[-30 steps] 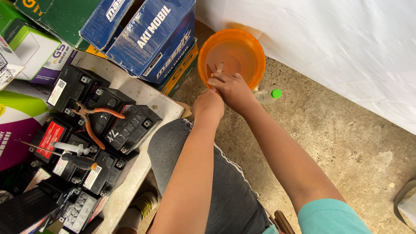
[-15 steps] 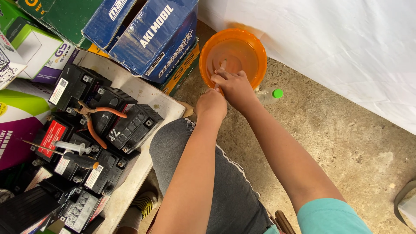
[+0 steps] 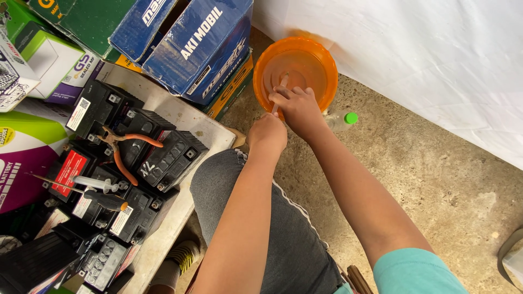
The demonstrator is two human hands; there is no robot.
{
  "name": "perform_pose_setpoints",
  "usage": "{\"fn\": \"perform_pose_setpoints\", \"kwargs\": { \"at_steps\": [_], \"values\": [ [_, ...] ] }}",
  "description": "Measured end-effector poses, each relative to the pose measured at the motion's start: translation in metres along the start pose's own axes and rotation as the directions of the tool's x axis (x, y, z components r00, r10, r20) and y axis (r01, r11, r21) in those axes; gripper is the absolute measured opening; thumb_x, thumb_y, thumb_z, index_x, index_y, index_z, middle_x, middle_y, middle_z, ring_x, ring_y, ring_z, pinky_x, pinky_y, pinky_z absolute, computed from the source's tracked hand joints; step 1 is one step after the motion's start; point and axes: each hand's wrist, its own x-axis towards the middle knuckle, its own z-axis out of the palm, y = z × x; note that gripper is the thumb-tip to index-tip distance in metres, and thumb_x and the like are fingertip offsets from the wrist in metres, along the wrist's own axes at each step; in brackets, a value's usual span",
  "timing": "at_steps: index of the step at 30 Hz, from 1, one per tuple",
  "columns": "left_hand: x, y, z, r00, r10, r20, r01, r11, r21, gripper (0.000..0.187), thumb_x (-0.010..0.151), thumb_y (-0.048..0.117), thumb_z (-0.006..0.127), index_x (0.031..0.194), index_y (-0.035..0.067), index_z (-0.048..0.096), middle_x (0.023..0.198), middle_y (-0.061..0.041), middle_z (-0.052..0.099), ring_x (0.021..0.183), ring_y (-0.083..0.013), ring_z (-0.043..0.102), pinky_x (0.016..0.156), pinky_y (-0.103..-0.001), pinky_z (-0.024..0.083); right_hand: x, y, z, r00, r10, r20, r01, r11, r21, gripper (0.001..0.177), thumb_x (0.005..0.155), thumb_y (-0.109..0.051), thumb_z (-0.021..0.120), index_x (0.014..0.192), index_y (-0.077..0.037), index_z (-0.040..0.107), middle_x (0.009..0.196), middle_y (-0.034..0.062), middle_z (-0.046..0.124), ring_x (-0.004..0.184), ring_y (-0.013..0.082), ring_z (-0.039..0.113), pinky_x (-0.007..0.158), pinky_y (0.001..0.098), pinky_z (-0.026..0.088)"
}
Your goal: Refilling battery cells with liquid using a syringe
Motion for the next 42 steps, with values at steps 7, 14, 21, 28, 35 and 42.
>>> {"fn": "perform_pose_setpoints", "kwargs": {
  "at_steps": [7, 14, 21, 28, 35, 42],
  "values": [
    [-0.007, 0.001, -0.002, 1.0, 0.014, 0.0, -0.014, 1.0, 0.027, 0.061, 0.111, 0.03, 0.012, 0.125, -0.013, 0.053, 0.105, -0.028, 0.067, 0.1, -0.043, 0.073, 0.077, -0.053, 0.062, 0.002, 0.002, -0.005, 1.0, 0.006, 0.024, -0.006, 1.0, 0.014, 0.049, 0.082, -0.023, 0.08, 0.128, -0.032, 0.064, 0.124, -0.008, 0.069, 0.092, 0.0184, 0.068, 0.071, 0.0341, 0.042],
    [-0.009, 0.001, -0.005, 1.0, 0.012, 0.022, -0.013, 0.999, 0.048, 0.061, 0.112, 0.029, 0.011, 0.127, -0.015, 0.051, 0.112, -0.029, 0.066, 0.107, -0.0439, 0.071, 0.083, -0.054, 0.061, 0.004, 0.0, -0.009, 1.0, -0.005, -0.011, 0.005, 1.0, -0.029, 0.042, 0.087, -0.012, 0.07, 0.124, -0.031, 0.065, 0.122, -0.0081, 0.07, 0.09, 0.0172, 0.067, 0.07, 0.0325, 0.04],
    [-0.007, -0.002, -0.001, 0.999, 0.033, -0.007, -0.033, 0.999, 0.015, 0.06, 0.111, 0.028, 0.012, 0.126, -0.016, 0.052, 0.106, -0.031, 0.067, 0.1, -0.0453, 0.072, 0.075, -0.056, 0.062, 0.006, -0.002, -0.011, 0.999, -0.028, -0.04, 0.026, 0.998, -0.054, 0.039, 0.084, -0.01, 0.07, 0.118, -0.029, 0.066, 0.122, -0.0076, 0.07, 0.089, 0.0174, 0.066, 0.069, 0.0325, 0.039],
    [-0.009, -0.003, -0.003, 1.0, 0.026, -0.004, -0.026, 1.0, 0.009, 0.06, 0.112, 0.029, 0.012, 0.126, -0.015, 0.052, 0.106, -0.031, 0.068, 0.098, -0.0437, 0.073, 0.072, -0.054, 0.062, 0.005, -0.004, -0.01, 0.999, -0.008, -0.046, 0.005, 0.998, -0.063, 0.042, 0.084, -0.012, 0.071, 0.121, -0.031, 0.066, 0.12, -0.0096, 0.071, 0.089, 0.0156, 0.067, 0.069, 0.0318, 0.04],
    [-0.007, -0.004, -0.001, 1.0, 0.019, -0.002, -0.019, 0.999, 0.051, 0.061, 0.112, 0.028, 0.013, 0.128, -0.015, 0.052, 0.103, -0.03, 0.068, 0.09, -0.0405, 0.074, 0.064, -0.051, 0.064, 0.004, -0.007, -0.011, 0.998, -0.005, -0.058, 0.001, 0.998, -0.067, 0.044, 0.083, -0.013, 0.074, 0.121, -0.031, 0.066, 0.12, -0.0105, 0.07, 0.087, 0.015, 0.066, 0.069, 0.0313, 0.039],
    [-0.006, -0.004, 0.001, 1.0, 0.014, 0.009, -0.014, 0.998, 0.068, 0.061, 0.112, 0.028, 0.012, 0.13, -0.015, 0.051, 0.104, -0.028, 0.067, 0.093, -0.0401, 0.074, 0.067, -0.051, 0.064, 0.006, -0.012, -0.02, 0.996, -0.005, -0.084, -0.001, 0.998, -0.07, 0.034, 0.084, -0.013, 0.074, 0.113, -0.028, 0.068, 0.119, -0.0093, 0.071, 0.087, 0.0151, 0.066, 0.069, 0.0317, 0.037]
  ]
}}
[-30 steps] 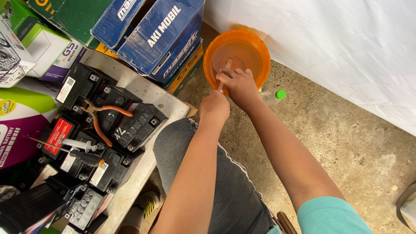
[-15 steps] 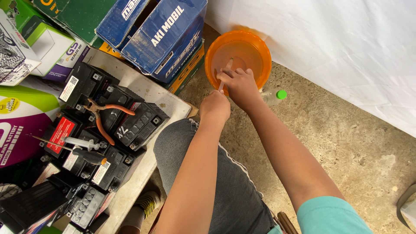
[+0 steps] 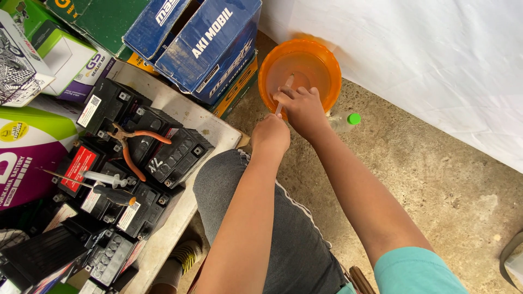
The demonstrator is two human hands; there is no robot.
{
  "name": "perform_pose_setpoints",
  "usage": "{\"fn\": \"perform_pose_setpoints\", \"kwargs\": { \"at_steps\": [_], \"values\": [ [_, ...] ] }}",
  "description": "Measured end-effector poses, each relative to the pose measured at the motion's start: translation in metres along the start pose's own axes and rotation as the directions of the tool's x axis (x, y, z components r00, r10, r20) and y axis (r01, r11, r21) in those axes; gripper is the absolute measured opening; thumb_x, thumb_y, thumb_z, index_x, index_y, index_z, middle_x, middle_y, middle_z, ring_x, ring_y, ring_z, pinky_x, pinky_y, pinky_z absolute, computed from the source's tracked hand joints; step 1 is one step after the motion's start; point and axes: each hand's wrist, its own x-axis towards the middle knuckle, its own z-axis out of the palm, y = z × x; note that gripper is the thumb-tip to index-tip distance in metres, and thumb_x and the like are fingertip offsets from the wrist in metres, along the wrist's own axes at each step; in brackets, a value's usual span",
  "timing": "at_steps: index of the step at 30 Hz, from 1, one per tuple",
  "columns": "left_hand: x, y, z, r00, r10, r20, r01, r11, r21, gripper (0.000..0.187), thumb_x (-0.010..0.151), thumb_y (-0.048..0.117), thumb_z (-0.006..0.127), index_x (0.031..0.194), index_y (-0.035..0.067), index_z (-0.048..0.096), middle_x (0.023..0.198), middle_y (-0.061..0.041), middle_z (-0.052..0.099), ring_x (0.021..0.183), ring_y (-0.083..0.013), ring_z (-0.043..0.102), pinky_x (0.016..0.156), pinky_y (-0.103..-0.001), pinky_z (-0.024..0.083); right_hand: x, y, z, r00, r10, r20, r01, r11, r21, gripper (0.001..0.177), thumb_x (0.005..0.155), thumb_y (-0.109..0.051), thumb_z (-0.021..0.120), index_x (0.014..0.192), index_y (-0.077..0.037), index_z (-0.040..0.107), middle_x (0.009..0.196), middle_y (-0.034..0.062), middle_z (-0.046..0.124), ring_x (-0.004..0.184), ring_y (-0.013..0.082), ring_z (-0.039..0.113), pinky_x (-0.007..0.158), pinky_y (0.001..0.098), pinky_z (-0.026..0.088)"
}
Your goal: Refilling battery cells with liquid using a syringe
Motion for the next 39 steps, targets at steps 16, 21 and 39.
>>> {"fn": "perform_pose_setpoints", "kwargs": {
  "at_steps": [16, 21, 39],
  "values": [
    [-0.039, 0.003, -0.023, 1.0, -0.003, -0.016, 0.003, 1.0, -0.009, 0.059, 0.111, 0.031, 0.017, 0.13, -0.013, 0.052, 0.103, -0.027, 0.068, 0.092, -0.0392, 0.074, 0.067, -0.05, 0.063, -0.007, -0.014, -0.014, 0.998, 0.068, 0.015, -0.069, 0.994, 0.081, 0.038, 0.081, -0.008, 0.073, 0.112, -0.028, 0.065, 0.121, -0.0069, 0.069, 0.094, 0.0184, 0.069, 0.069, 0.0315, 0.042],
    [-0.102, 0.017, -0.064, 0.998, 0.063, -0.025, -0.062, 0.998, 0.034, 0.058, 0.112, 0.037, 0.025, 0.129, -0.008, 0.056, 0.109, -0.025, 0.07, 0.102, -0.038, 0.074, 0.075, -0.048, 0.064, -0.014, -0.013, -0.027, 0.991, 0.106, 0.088, -0.124, 0.963, 0.238, 0.044, 0.078, -0.012, 0.074, 0.119, -0.027, 0.065, 0.13, -0.0019, 0.067, 0.109, 0.0234, 0.069, 0.077, 0.0329, 0.047],
    [-0.231, -0.031, -0.078, 0.334, 0.484, -0.808, -0.702, 0.701, 0.13, 0.04, 0.096, 0.009, 0.07, 0.134, 0.004, 0.059, 0.13, -0.018, 0.059, 0.141, -0.0449, 0.05, 0.119, -0.069, 0.029, -0.007, -0.068, -0.185, 0.816, 0.509, 0.275, -0.117, -0.32, 0.94, 0.039, 0.097, -0.004, 0.06, 0.135, -0.001, 0.051, 0.117, 0.028, 0.071, 0.091, 0.0281, 0.076, 0.074, 0.0256, 0.056]
  ]
}}
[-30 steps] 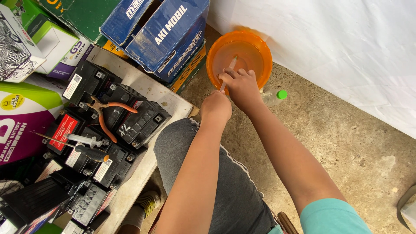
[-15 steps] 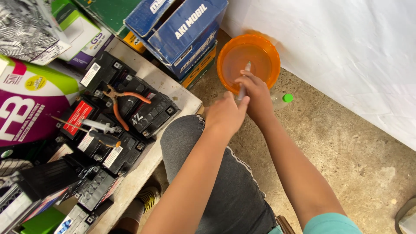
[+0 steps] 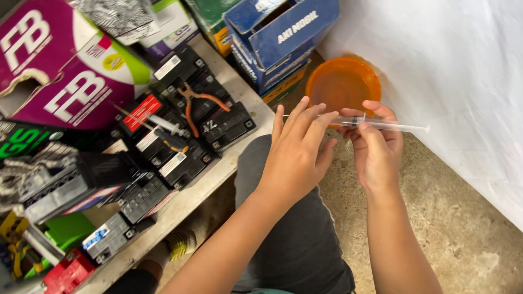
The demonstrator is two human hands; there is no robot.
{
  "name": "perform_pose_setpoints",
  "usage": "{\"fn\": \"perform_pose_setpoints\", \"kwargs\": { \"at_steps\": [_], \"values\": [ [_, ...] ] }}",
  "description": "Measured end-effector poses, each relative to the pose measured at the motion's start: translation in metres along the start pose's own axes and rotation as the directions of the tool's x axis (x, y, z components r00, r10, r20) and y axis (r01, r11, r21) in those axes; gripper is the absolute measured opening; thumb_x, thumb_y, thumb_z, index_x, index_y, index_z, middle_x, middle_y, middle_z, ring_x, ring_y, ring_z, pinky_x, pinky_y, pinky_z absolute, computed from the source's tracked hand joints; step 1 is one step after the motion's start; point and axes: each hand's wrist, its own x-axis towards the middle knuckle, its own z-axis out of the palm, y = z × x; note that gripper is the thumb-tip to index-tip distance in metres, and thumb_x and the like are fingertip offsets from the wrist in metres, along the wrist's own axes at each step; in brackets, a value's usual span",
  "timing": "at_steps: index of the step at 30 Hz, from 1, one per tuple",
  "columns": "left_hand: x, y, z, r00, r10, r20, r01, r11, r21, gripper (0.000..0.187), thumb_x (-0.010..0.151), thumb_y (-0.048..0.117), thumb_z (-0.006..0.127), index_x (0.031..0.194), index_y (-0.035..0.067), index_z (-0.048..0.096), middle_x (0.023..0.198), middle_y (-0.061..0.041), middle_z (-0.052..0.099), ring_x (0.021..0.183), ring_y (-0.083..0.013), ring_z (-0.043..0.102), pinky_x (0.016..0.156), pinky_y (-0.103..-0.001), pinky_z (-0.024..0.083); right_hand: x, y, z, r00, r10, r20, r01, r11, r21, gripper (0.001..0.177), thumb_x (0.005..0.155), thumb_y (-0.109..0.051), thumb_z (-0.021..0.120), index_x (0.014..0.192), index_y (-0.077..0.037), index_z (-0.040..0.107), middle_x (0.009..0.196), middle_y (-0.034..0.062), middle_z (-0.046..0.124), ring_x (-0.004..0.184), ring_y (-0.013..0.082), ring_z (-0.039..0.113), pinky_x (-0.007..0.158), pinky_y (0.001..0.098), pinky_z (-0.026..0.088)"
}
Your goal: Refilling battery cells with liquid using a syringe
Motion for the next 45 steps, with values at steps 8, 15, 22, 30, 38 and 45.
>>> {"fn": "perform_pose_setpoints", "kwargs": {
  "at_steps": [8, 15, 22, 30, 38, 45],
  "values": [
    [-0.028, -0.026, -0.062, 0.985, 0.105, -0.134, -0.072, 0.97, 0.231, 0.031, 0.089, 0.011, 0.082, 0.119, 0.011, 0.074, 0.1, -0.007, 0.077, 0.116, -0.0301, 0.072, 0.122, -0.071, 0.014, -0.024, -0.015, 0.069, 0.941, -0.004, 0.337, -0.003, 1.0, 0.019, 0.049, 0.099, -0.013, 0.056, 0.144, -0.001, 0.041, 0.112, 0.0325, 0.07, 0.089, 0.0308, 0.074, 0.078, 0.0313, 0.059],
    [-0.071, -0.042, -0.144, 0.993, 0.033, -0.11, -0.009, 0.977, 0.213, 0.02, 0.1, 0.011, 0.072, 0.12, 0.008, 0.07, 0.105, -0.002, 0.079, 0.112, -0.0302, 0.075, 0.122, -0.07, 0.018, -0.064, -0.06, 0.164, 0.856, 0.189, 0.481, 0.011, 0.924, -0.383, 0.068, 0.097, -0.002, 0.061, 0.154, -0.013, 0.025, 0.133, 0.0266, 0.068, 0.112, 0.0223, 0.07, 0.103, 0.0312, 0.057],
    [-0.118, -0.053, -0.215, 0.989, -0.102, -0.109, 0.113, 0.989, 0.091, 0.023, 0.103, 0.015, 0.063, 0.123, 0.004, 0.065, 0.115, -0.01, 0.078, 0.113, -0.0308, 0.074, 0.115, -0.062, 0.039, -0.084, -0.061, 0.239, 0.755, 0.285, 0.59, 0.008, 0.897, -0.443, 0.072, 0.097, -0.001, 0.061, 0.155, -0.018, 0.022, 0.135, 0.0261, 0.067, 0.102, 0.0151, 0.066, 0.092, 0.0279, 0.054],
    [-0.149, -0.066, -0.275, 0.974, -0.214, -0.077, 0.209, 0.976, -0.068, 0.028, 0.105, 0.02, 0.057, 0.128, 0.004, 0.063, 0.122, -0.011, 0.075, 0.118, -0.0315, 0.071, 0.107, -0.052, 0.046, -0.103, -0.06, 0.305, 0.698, 0.232, 0.678, 0.129, 0.89, -0.437, 0.107, 0.101, 0.007, 0.068, 0.161, -0.039, -0.008, 0.162, 0.0434, 0.056, 0.145, 0.0328, 0.067, 0.123, 0.0455, 0.061],
    [-0.151, -0.089, -0.338, 0.951, -0.257, -0.173, 0.237, 0.963, -0.127, 0.036, 0.106, 0.025, 0.053, 0.13, 0.0, 0.062, 0.115, -0.015, 0.077, 0.101, -0.0319, 0.076, 0.087, -0.041, 0.057, -0.102, -0.043, 0.399, 0.739, 0.316, 0.595, 0.126, 0.802, -0.583, 0.134, 0.098, -0.031, 0.084, 0.175, -0.022, -0.025, 0.174, 0.002, 0.079, 0.165, -0.0032, 0.086, 0.096, -0.0042, 0.084],
    [-0.166, -0.117, -0.397, 0.885, -0.442, -0.144, 0.427, 0.895, -0.126, 0.045, 0.106, 0.03, 0.052, 0.145, 0.008, 0.051, 0.135, -0.007, 0.07, 0.045, -0.0046, 0.03, 0.042, -0.019, 0.032, -0.095, -0.018, 0.437, 0.751, 0.344, 0.564, 0.035, 0.831, -0.555, 0.118, 0.1, -0.012, 0.079, 0.171, -0.025, -0.014, 0.132, 0.0039, 0.088, 0.09, -0.0042, 0.09, 0.104, 0.0089, 0.084]
  ]
}}
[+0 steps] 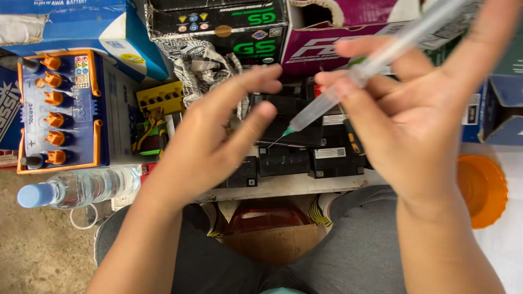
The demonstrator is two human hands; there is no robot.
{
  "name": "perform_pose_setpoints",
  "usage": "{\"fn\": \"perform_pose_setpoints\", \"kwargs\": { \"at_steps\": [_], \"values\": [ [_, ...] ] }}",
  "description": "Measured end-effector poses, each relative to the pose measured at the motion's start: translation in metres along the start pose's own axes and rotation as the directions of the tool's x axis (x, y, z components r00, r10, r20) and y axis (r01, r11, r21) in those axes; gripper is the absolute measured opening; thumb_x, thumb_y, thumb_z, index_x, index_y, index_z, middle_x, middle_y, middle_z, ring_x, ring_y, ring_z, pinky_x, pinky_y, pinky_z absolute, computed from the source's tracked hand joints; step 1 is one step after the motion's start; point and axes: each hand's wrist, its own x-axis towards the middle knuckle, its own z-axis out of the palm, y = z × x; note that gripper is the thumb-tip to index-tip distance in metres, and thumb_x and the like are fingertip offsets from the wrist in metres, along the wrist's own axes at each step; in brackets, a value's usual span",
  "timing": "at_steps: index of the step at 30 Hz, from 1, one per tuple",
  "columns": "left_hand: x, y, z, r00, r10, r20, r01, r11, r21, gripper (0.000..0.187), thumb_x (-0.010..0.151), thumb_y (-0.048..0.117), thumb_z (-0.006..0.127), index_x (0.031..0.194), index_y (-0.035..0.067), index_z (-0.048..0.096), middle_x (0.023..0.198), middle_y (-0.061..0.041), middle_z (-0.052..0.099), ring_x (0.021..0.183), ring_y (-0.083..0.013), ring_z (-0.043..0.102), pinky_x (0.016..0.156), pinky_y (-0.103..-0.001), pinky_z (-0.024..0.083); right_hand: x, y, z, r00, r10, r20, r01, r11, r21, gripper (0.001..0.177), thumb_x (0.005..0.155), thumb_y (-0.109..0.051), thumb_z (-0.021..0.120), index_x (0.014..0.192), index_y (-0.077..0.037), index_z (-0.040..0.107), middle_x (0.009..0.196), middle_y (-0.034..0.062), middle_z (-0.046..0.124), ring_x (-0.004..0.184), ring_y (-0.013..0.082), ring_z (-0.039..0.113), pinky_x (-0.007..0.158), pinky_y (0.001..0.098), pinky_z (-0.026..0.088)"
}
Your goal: Refilling battery cells with liquid using a syringe
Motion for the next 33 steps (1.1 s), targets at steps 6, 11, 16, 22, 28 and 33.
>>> {"fn": "perform_pose_setpoints", "kwargs": {
  "at_steps": [6, 11, 16, 22, 28, 33],
  "values": [
    [0.0, -0.037, -0.006, 0.997, -0.015, -0.073, 0.017, 0.999, 0.031, 0.046, 0.1, -0.003, 0.047, 0.145, 0.004, 0.046, 0.134, -0.012, 0.065, 0.132, -0.0283, 0.061, 0.112, -0.041, 0.044, 0.017, 0.037, -0.015, 0.868, -0.481, 0.12, 0.492, 0.867, -0.082, 0.043, 0.118, 0.025, 0.052, 0.136, 0.002, 0.02, 0.136, 0.0391, 0.051, 0.112, 0.0493, 0.071, 0.104, 0.0507, 0.066],
    [0.003, -0.04, -0.001, 0.903, -0.318, 0.289, 0.304, 0.948, 0.092, 0.081, 0.088, 0.003, 0.052, 0.162, 0.012, 0.02, 0.164, -0.018, 0.034, 0.126, -0.035, 0.056, 0.085, -0.044, 0.047, 0.023, 0.054, -0.019, 0.906, -0.423, 0.007, 0.421, 0.9, -0.118, 0.012, 0.124, 0.007, 0.058, 0.13, 0.005, 0.047, 0.14, 0.0163, 0.051, 0.117, 0.034, 0.076, 0.103, 0.0368, 0.069],
    [0.004, -0.05, 0.005, 0.798, -0.451, 0.399, 0.413, 0.892, 0.182, 0.098, 0.089, 0.015, 0.063, 0.166, 0.029, 0.004, 0.171, -0.022, 0.018, 0.158, -0.0347, 0.016, 0.107, -0.046, 0.034, 0.023, 0.06, -0.015, 0.899, -0.439, -0.007, 0.435, 0.893, -0.119, 0.014, 0.122, 0.009, 0.061, 0.127, 0.005, 0.048, 0.139, 0.0145, 0.053, 0.115, 0.0358, 0.078, 0.102, 0.039, 0.07],
    [0.002, -0.057, 0.01, 0.847, -0.411, 0.336, 0.364, 0.911, 0.195, 0.092, 0.094, 0.025, 0.071, 0.164, 0.029, 0.013, 0.168, -0.021, 0.028, 0.154, -0.0372, 0.026, 0.102, -0.051, 0.04, 0.021, 0.06, -0.009, 0.892, -0.453, -0.007, 0.449, 0.886, -0.114, 0.014, 0.121, 0.012, 0.059, 0.124, 0.007, 0.046, 0.138, 0.0164, 0.052, 0.113, 0.0371, 0.076, 0.106, 0.0441, 0.073],
    [0.002, -0.06, 0.011, 0.881, -0.359, 0.309, 0.319, 0.932, 0.175, 0.089, 0.091, 0.021, 0.073, 0.162, 0.024, 0.019, 0.166, -0.015, 0.036, 0.139, -0.0399, 0.047, 0.09, -0.049, 0.049, 0.02, 0.06, -0.004, 0.874, -0.486, 0.013, 0.481, 0.861, -0.166, 0.014, 0.122, 0.012, 0.059, 0.126, 0.009, 0.046, 0.136, 0.019, 0.052, 0.115, 0.0376, 0.076, 0.109, 0.0463, 0.072],
    [-0.001, -0.065, 0.013, 0.899, -0.327, 0.29, 0.28, 0.94, 0.194, 0.09, 0.091, 0.021, 0.074, 0.162, 0.024, 0.019, 0.166, -0.019, 0.035, 0.142, -0.0431, 0.042, 0.094, -0.052, 0.047, 0.022, 0.062, 0.001, 0.862, -0.505, 0.032, 0.503, 0.848, -0.165, 0.016, 0.121, 0.017, 0.059, 0.124, 0.012, 0.044, 0.135, 0.0232, 0.053, 0.114, 0.0411, 0.076, 0.104, 0.0465, 0.069]
  ]
}}
